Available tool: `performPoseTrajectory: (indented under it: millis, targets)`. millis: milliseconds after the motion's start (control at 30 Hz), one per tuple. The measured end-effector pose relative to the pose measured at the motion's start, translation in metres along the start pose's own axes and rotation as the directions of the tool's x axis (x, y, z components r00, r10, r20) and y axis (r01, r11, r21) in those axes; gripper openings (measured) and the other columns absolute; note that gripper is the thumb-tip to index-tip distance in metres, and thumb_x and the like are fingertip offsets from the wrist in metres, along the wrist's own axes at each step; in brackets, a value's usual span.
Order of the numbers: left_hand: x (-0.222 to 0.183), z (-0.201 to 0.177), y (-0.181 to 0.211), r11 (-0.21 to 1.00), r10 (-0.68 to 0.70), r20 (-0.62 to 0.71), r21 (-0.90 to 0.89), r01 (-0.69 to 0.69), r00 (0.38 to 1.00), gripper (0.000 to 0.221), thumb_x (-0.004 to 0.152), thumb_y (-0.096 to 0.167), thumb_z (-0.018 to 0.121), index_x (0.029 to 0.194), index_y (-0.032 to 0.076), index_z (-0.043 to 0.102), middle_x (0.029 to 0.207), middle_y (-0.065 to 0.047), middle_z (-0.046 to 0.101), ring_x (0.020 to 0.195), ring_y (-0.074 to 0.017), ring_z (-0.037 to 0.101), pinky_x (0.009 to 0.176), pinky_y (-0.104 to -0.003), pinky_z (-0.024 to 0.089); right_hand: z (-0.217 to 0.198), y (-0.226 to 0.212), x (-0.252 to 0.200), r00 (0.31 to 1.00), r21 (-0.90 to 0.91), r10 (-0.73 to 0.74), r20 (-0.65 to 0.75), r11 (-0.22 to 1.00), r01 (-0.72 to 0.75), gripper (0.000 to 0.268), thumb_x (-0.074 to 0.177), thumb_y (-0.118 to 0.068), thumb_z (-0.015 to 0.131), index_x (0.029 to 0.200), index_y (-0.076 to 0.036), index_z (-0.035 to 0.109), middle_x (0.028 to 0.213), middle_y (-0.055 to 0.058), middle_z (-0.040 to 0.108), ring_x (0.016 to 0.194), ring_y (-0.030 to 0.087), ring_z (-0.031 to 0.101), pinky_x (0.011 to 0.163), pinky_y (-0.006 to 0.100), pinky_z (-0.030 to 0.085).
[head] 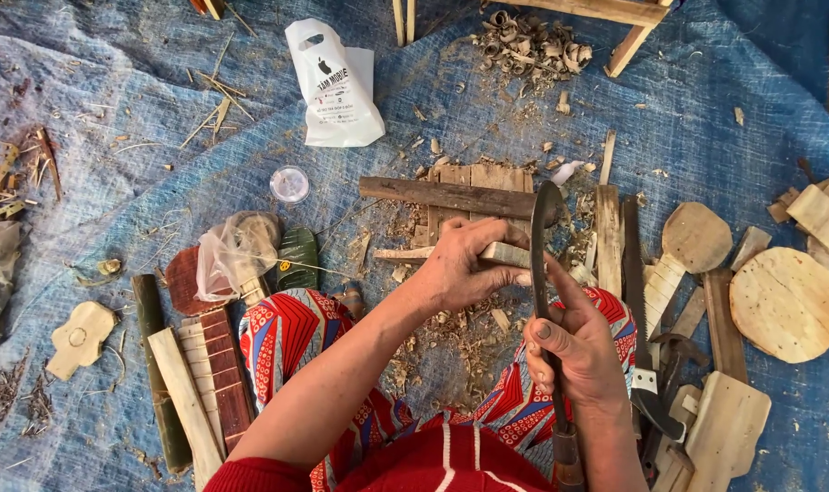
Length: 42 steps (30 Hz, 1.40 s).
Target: Shaping a piece of wood using a hand saw and a curved carving tool on a workspace on the floor.
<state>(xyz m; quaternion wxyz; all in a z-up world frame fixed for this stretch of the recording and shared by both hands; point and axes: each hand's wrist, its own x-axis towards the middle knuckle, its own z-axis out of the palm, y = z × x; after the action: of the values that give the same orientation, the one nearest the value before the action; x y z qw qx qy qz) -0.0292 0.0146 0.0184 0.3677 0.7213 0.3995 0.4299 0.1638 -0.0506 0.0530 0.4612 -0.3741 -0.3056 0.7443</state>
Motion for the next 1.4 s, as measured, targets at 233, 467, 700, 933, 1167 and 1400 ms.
performPoseTrajectory:
  millis: [233,467,700,933,1167,1400]
  targets:
    - [0.007,-0.002,0.006,0.978,0.108,-0.029,-0.175,-0.112,0.994,0.027,0.074,0.015,0.085,0.093,0.011,0.067,0.078,0.001,0.072,0.062,-0.0106,0.065,0.057,-0.027,0.048,-0.004,0.002,0.000,0.999,-0.040,-0.020,-0.027,0.999,0.019,0.079,0.076,-0.009,0.080,0.149,-0.011,0.049,0.059,0.008,0.065,0.033,0.010,0.051,0.024,0.022,0.034]
    - [-0.008,0.021,-0.009,0.999,0.021,-0.011,-0.042,-0.021,1.000,0.031,0.088,0.040,0.077,0.109,0.022,0.064,0.099,0.003,0.070,0.098,-0.0232,0.070,0.102,-0.046,0.039,-0.019,0.010,0.007,0.968,-0.264,-0.185,-0.167,0.955,0.137,0.047,0.079,0.000,0.075,0.124,-0.003,0.062,0.054,0.022,0.060,0.023,0.027,0.054,0.015,0.033,0.042]
    - [-0.011,0.031,-0.006,0.998,0.056,-0.022,-0.029,-0.057,0.998,0.028,0.091,0.037,0.075,0.108,0.020,0.062,0.097,-0.001,0.067,0.098,-0.0266,0.068,0.100,-0.045,0.039,-0.024,0.007,0.011,0.956,-0.282,-0.212,-0.201,0.948,0.150,0.036,0.081,0.000,0.075,0.115,0.000,0.064,0.051,0.022,0.059,0.023,0.027,0.055,0.015,0.034,0.042]
    - [-0.014,0.035,-0.017,0.997,0.076,-0.017,-0.026,-0.076,0.997,0.024,0.091,0.035,0.075,0.104,0.021,0.060,0.096,0.002,0.066,0.096,-0.0227,0.067,0.101,-0.042,0.035,-0.017,0.007,0.009,0.946,-0.338,-0.217,-0.241,0.932,0.127,0.035,0.079,-0.001,0.079,0.110,0.004,0.062,0.053,0.022,0.059,0.026,0.026,0.055,0.016,0.034,0.043]
    - [-0.018,0.052,-0.020,0.991,0.087,-0.078,0.112,-0.078,0.993,0.027,0.090,0.034,0.075,0.107,0.019,0.060,0.100,-0.003,0.067,0.097,-0.0252,0.069,0.103,-0.044,0.034,-0.019,0.003,0.010,0.942,-0.389,-0.240,-0.236,0.912,0.135,0.036,0.083,-0.004,0.076,0.115,0.005,0.061,0.061,0.023,0.065,0.029,0.022,0.056,0.019,0.030,0.044]
    - [-0.007,0.032,-0.022,0.999,0.049,-0.109,0.007,-0.049,0.993,0.032,0.090,0.034,0.077,0.110,0.015,0.062,0.100,-0.007,0.070,0.095,-0.0279,0.070,0.102,-0.049,0.034,-0.003,-0.003,0.005,0.984,-0.251,-0.167,-0.061,0.957,0.146,0.058,0.083,-0.007,0.074,0.138,-0.004,0.055,0.061,0.016,0.065,0.030,0.018,0.058,0.020,0.027,0.047]
